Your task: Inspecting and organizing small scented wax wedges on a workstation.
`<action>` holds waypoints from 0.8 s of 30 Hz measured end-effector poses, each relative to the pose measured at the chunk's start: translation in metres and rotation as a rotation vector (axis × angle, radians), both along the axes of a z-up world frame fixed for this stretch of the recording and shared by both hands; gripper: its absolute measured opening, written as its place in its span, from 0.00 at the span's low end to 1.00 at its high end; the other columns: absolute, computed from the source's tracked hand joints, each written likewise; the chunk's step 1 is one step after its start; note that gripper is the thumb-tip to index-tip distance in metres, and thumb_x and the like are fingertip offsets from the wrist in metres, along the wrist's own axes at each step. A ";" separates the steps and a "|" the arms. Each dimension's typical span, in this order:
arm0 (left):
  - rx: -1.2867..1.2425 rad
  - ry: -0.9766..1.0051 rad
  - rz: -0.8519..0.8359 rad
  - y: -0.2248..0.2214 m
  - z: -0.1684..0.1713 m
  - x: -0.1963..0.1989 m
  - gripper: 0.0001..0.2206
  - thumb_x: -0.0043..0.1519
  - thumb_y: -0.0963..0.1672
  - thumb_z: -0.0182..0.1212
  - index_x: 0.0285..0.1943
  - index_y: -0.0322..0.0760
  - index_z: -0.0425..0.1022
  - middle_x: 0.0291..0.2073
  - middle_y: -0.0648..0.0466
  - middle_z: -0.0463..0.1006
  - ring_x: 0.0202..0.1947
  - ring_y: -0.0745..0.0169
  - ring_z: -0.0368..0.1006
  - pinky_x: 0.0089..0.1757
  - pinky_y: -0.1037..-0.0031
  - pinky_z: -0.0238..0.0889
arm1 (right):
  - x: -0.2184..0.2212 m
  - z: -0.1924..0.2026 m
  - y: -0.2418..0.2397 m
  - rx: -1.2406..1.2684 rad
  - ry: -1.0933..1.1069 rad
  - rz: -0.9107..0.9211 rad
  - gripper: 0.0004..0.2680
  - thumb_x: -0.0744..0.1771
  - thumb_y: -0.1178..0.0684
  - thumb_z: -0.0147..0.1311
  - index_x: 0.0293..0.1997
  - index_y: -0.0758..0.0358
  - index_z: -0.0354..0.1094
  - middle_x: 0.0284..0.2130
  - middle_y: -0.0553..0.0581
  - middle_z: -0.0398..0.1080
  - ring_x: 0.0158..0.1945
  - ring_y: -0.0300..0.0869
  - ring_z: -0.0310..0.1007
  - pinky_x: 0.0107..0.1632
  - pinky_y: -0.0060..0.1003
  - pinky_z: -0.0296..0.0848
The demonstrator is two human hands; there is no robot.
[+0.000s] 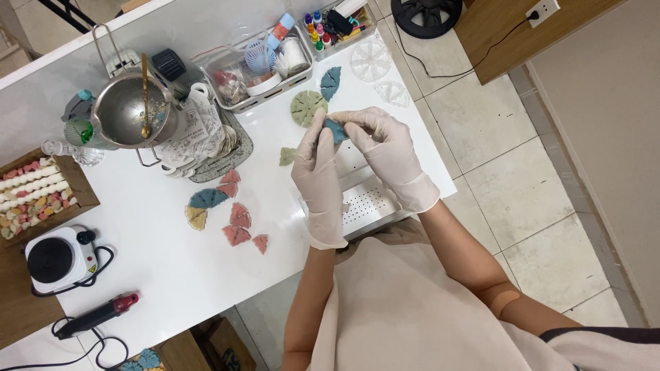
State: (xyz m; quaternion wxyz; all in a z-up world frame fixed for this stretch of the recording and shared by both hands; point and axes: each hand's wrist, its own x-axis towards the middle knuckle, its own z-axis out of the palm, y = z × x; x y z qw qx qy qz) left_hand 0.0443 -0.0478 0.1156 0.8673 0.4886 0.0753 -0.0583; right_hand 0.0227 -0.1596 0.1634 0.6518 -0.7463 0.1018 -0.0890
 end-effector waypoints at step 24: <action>0.773 -0.182 -0.195 0.019 0.015 0.000 0.13 0.64 0.43 0.65 0.58 0.45 0.81 0.43 0.56 0.81 0.33 0.75 0.71 0.34 0.81 0.66 | 0.004 -0.018 -0.034 -0.677 -0.205 0.351 0.04 0.68 0.60 0.55 0.44 0.64 0.74 0.32 0.59 0.73 0.36 0.51 0.73 0.41 0.41 0.72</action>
